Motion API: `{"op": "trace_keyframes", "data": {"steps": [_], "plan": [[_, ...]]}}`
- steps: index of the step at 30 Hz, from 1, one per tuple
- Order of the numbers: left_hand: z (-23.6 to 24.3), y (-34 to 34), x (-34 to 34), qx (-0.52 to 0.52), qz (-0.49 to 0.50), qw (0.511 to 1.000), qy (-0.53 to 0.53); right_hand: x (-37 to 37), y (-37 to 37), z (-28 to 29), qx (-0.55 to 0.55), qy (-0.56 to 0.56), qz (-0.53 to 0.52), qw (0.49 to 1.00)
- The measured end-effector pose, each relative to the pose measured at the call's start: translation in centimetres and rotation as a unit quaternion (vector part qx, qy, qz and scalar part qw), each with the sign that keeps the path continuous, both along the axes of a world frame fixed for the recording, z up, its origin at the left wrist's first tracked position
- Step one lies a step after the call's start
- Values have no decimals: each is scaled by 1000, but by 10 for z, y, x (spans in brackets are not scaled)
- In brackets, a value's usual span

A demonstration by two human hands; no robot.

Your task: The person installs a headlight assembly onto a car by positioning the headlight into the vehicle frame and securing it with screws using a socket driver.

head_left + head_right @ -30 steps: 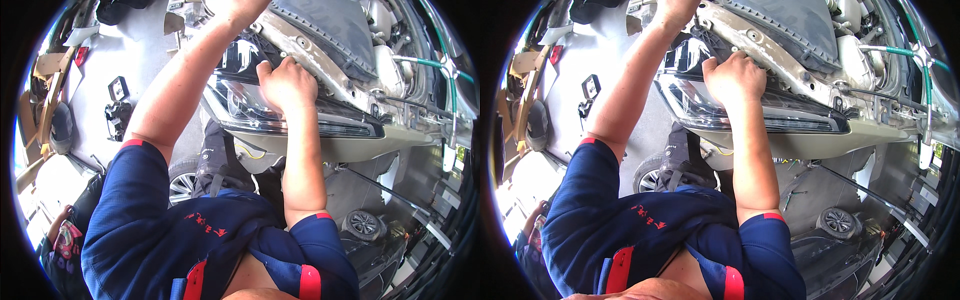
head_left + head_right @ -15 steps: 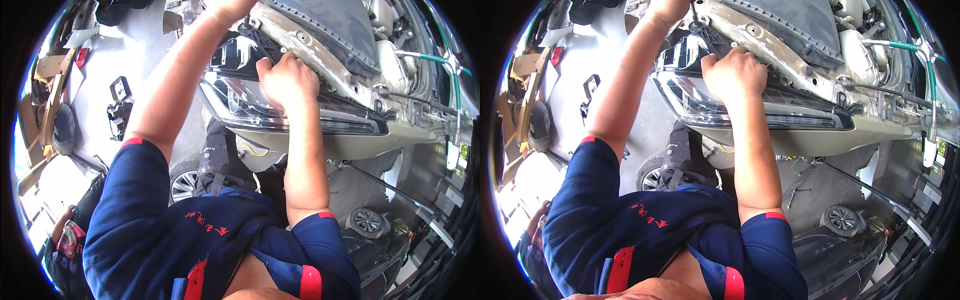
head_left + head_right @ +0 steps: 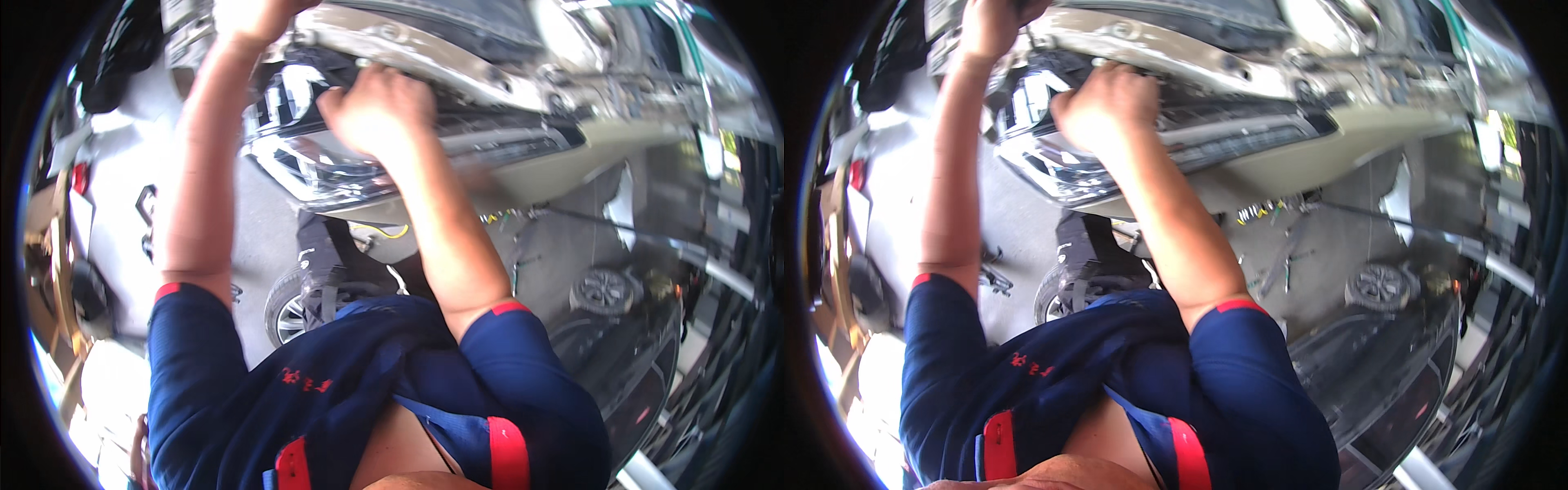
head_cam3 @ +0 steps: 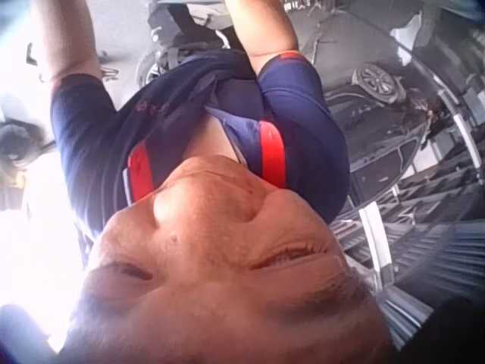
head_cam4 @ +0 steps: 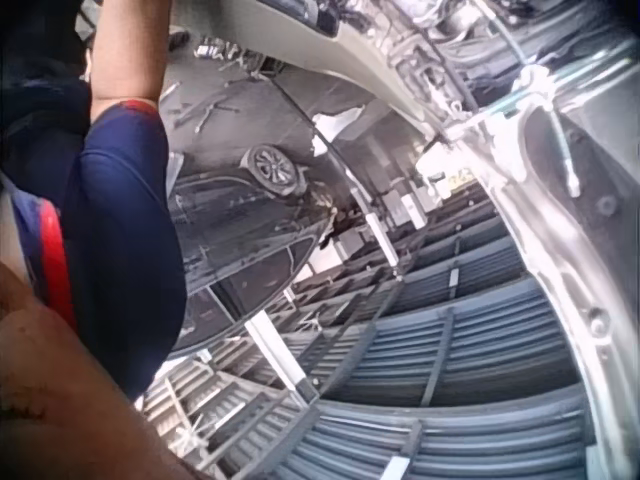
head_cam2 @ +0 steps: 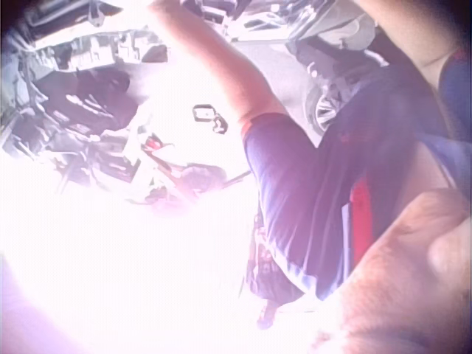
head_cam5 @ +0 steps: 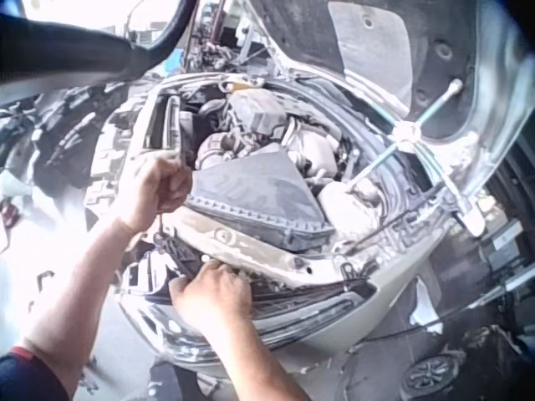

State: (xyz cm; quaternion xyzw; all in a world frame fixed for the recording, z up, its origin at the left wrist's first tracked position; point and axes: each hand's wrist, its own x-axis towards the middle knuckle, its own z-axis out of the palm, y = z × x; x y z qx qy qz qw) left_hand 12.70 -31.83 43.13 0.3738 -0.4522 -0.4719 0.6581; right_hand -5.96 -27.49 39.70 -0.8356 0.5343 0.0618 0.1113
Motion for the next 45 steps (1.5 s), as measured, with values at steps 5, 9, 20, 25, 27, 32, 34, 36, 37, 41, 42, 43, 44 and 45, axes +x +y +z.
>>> {"op": "trace_keyframes", "data": {"steps": [5, 9, 20, 25, 27, 32, 34, 36, 37, 41, 42, 43, 44, 45], "plan": [[20, 11, -25, 10, 166, 969, -183, -4, -1, -2, 8, -5, 8, 1000], [4, 7, 6, 101, 394, 890, -208, -5, 3, 3, 9, -25, 8, 1000], [-9, -1, 12, 39, 208, 959, -191, -6, 3, -15, -139, -31, 33, 989], [-9, 5, -7, -83, 238, 965, 71, -4, 4, -1, -75, -34, 29, 996], [-21, 6, 16, -129, -28, 989, 70, 0, 3, 2, -45, -16, 25, 999], [7, 17, 16, 8, 100, 992, -74, -3, 4, -6, -85, -44, 45, 994], [-2, 21, 13, -8, 318, 864, -390, -2, 7, -3, -77, -46, 47, 995], [-13, 16, 10, -71, 426, 775, -461, 2, 3, 3, -62, -42, 43, 996], [-8, 17, 5, -80, 398, 832, -378, 1, 2, 4, -49, -40, 34, 997], [-9, 3, 46, -72, -260, 962, 41, -2, 5, -6, -129, -46, 61, 989], [-12, -2, 52, -47, -237, 969, 57, 1, 6, -6, -130, -52, 69, 988], [-14, -8, 59, -26, -213, 974, 72, 4, 6, -6, -126, -58, 73, 988], [-7, -6, 45, -32, -15, 994, -104, 1, 3, -6, -125, -55, 67, 988], [-4, 0, 27, -36, 185, 944, -271, -2, 2, -3, -128, -53, 64, 988]]}}
